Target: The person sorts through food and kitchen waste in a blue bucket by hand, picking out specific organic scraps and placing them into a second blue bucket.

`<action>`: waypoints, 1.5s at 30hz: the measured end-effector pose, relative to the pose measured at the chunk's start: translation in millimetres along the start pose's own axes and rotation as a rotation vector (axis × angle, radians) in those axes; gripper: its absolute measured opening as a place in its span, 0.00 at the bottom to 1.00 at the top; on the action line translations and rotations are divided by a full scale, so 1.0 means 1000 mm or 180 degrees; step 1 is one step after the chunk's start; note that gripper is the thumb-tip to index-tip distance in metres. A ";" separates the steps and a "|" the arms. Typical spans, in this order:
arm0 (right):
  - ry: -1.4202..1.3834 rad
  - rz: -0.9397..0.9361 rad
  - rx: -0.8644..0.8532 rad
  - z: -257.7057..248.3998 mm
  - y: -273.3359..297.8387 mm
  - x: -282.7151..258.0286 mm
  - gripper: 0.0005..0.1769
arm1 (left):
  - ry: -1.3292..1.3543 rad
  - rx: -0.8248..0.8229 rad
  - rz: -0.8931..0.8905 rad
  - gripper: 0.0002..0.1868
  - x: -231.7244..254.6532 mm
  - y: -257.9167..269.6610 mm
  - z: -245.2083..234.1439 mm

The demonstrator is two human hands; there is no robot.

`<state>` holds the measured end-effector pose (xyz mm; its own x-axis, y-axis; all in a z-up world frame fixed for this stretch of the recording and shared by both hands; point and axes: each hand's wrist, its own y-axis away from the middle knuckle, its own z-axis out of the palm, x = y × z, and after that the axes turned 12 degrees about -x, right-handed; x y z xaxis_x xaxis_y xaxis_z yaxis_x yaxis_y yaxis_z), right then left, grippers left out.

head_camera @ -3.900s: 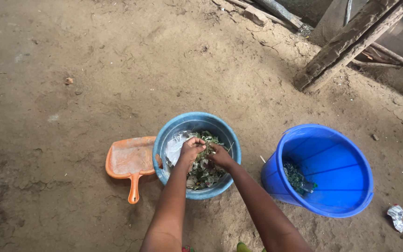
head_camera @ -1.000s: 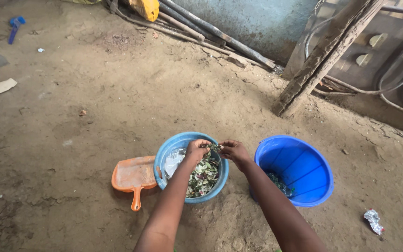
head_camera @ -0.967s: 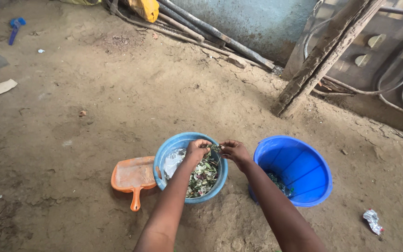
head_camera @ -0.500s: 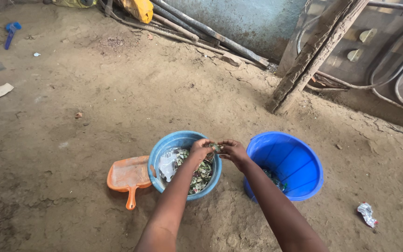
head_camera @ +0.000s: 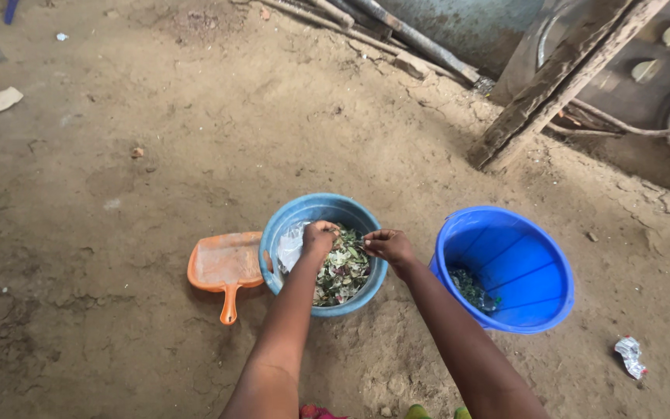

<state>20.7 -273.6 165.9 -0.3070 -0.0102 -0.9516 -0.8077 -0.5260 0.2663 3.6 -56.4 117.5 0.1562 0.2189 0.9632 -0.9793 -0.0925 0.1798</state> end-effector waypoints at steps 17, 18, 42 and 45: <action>0.2055 0.0198 0.0371 -0.010 -0.059 0.121 0.10 | 0.0994 0.1387 0.0446 0.03 -0.039 -0.043 -0.078; 0.2861 0.0211 0.0472 -0.007 -0.061 0.123 0.11 | 0.1011 0.1427 0.0394 0.04 -0.035 -0.045 -0.082; 0.0312 0.0271 -0.0321 0.035 -0.005 -0.022 0.32 | 0.0228 -0.0459 -0.0417 0.18 -0.007 -0.005 -0.007; 0.0401 0.0113 -0.0508 0.046 0.010 -0.040 0.34 | -0.0143 -0.0435 -0.0323 0.19 -0.006 -0.006 0.005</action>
<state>1.9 -239.6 213.4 -0.2604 -0.1323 -0.9564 -0.7043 -0.6515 0.2819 9.2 -62.1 112.1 0.2576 0.1765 0.9500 -0.9661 0.0615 0.2505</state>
